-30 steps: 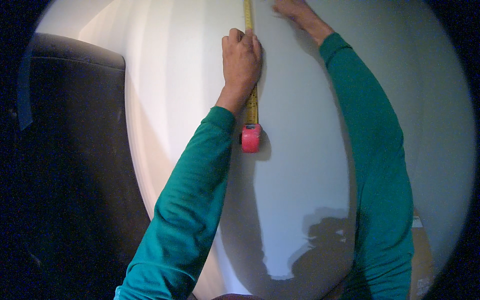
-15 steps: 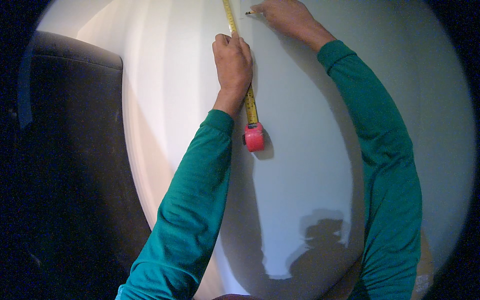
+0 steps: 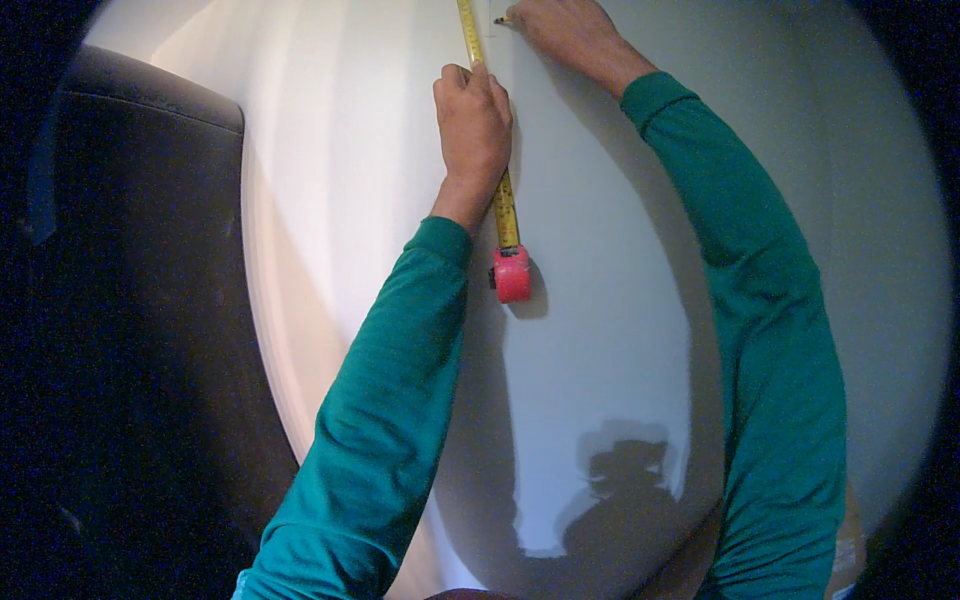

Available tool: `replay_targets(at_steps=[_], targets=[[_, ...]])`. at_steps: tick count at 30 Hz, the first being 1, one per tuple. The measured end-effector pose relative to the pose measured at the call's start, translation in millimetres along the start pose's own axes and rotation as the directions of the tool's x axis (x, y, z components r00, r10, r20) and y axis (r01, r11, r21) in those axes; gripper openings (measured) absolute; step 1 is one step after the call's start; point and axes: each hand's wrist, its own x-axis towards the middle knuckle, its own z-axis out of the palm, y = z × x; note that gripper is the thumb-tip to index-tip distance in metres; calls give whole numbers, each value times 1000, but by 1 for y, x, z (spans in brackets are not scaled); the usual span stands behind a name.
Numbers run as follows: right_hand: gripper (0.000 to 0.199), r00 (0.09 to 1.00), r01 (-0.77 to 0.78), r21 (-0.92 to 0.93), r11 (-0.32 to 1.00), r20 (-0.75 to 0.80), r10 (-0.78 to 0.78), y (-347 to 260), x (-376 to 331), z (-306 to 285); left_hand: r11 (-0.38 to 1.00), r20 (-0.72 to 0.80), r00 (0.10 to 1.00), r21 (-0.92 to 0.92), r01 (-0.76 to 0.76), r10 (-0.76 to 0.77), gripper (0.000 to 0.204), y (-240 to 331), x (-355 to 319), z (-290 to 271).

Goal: The person measures a wall vertically and horizontally using a tape measure and marks locations with a pencil.

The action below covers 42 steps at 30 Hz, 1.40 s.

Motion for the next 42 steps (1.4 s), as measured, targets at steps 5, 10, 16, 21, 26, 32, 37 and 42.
replay_targets(at_steps=[5, 10, 16, 21, 26, 32, 37, 42], targets=[[40, 959, -156, -221, 963, 200, 201, -15, 10, 10, 1000, -37, 999, -19, -5, 4, 28, -5, 1, 3], [39, 947, -243, -172, 955, 173, 272, -12, 9, 14, 1000, -6, 1000, -16, -24, 24, 29, -4, 1, 0], [38, 964, -177, -180, 968, 165, 207, -14, 5, 14, 999, -24, 998, -19, -50, 50, 26, -6, 3, 4], [38, 952, -282, -110, 953, 90, 292, -1, -6, 5, 993, 1, 995, -60, -98, 98, 26, 0, 3, 5], [35, 917, -397, 43, 917, 56, 395, -1, -21, -22, 990, 22, 989, -15, -143, 144, 24, 2, 7, 8], [43, 798, -603, 355, 714, 282, 533, 16, -16, -3, 991, 49, 990, -21, -130, 130, 21, 6, 8, 7], [50, 800, -562, 561, 607, 184, 571, -16, -19, 40, 993, 47, 992, -4, -117, 117, 23, 5, 6, 14], [39, 770, -590, 619, 519, 237, 592, -20, -7, 45, 993, -2, 994, -39, -111, 111, 20, -1, 6, 14]])
